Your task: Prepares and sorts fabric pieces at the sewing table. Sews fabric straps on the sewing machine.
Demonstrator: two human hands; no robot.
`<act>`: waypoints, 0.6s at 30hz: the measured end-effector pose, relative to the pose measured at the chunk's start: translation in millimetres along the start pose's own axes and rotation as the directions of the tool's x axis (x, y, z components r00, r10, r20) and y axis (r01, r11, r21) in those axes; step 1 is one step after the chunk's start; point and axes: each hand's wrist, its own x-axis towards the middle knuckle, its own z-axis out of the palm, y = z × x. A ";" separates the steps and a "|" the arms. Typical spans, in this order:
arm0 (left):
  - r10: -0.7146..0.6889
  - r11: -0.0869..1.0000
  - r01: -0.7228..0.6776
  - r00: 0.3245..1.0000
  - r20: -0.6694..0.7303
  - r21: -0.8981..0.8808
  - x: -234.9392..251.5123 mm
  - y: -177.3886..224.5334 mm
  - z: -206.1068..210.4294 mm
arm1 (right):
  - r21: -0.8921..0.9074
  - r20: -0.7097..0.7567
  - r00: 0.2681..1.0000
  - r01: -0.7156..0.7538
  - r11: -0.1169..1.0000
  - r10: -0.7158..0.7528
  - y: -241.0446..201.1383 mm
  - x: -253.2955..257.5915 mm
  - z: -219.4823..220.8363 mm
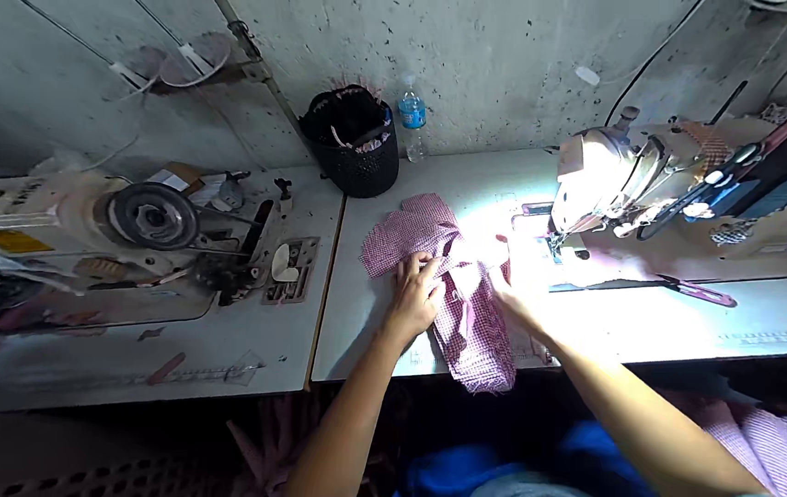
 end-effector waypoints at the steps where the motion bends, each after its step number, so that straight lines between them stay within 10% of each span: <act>1: 0.014 1.000 -0.014 1.000 -0.001 -0.001 1.9 -2.0 -1.9 | -0.009 0.029 0.995 0.091 0.996 -0.090 -10.0 -9.1 -0.4; 4: 0.040 0.996 -0.039 0.999 -0.021 0.078 16.0 0.8 -9.9 | -0.093 0.208 0.936 0.307 0.947 -0.283 -20.0 -31.7 12.1; 18: -0.182 0.916 0.100 0.967 0.180 0.388 148.7 -33.9 -11.9 | -0.158 0.309 0.947 0.140 0.977 -0.086 -25.1 -2.4 68.1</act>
